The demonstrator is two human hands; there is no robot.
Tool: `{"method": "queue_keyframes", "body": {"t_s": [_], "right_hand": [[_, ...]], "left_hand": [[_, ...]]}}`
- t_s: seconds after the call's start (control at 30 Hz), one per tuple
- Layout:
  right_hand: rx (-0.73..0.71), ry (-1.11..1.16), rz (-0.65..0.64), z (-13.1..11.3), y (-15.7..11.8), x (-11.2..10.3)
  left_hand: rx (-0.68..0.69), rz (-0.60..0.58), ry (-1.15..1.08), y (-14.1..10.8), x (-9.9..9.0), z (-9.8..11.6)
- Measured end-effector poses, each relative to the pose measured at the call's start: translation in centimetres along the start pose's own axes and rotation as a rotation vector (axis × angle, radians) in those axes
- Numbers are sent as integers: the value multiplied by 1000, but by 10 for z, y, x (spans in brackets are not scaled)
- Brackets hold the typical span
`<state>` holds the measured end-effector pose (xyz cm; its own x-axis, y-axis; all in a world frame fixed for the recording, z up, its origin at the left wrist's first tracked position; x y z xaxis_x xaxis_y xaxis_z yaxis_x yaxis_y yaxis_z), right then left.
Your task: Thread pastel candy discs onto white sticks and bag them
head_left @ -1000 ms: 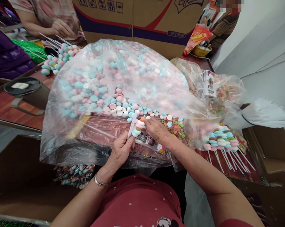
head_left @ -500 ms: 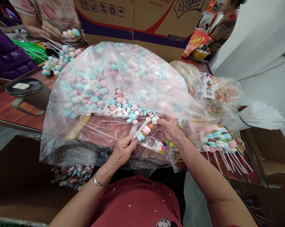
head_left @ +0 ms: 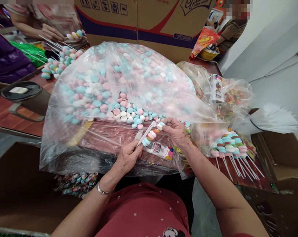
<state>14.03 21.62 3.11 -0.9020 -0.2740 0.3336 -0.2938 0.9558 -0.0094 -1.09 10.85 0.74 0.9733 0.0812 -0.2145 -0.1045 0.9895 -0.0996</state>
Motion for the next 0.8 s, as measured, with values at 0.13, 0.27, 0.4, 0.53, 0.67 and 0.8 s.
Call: {"method": "queue_keyframes", "body": {"t_s": [0.13,0.27,0.4,0.53,0.67,0.8], "right_hand": [[5,-16,47,5,3,-10],[-1,-14,47,7,3,-12],[-2,-11,1,6,1,-4],[-35,-74,-67,2,0,3],[-107,-199,-134,-2,-2,3],[-205,-347,-150,-6,-3,1]], "left_hand": [[8,9,5,0,-1,0],[-6,8,1,0,-1,-1],[-15,8,3,0,-1,-2],[-10,-6,12,0,1,0],[-16,0,7,0,0,1],[4,9,8,-1,-1,3]]}}
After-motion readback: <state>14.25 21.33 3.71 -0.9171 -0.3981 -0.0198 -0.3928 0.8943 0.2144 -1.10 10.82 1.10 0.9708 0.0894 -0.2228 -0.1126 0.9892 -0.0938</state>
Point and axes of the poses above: each hand's wrist, its own y-axis towards the middle knuckle, its own x-axis out of the palm, z = x × y, the point moved 10 cm from there along y, towards the middle knuckle, and after that the axes turned 6 degrees about -x, right-handed, at the moved point
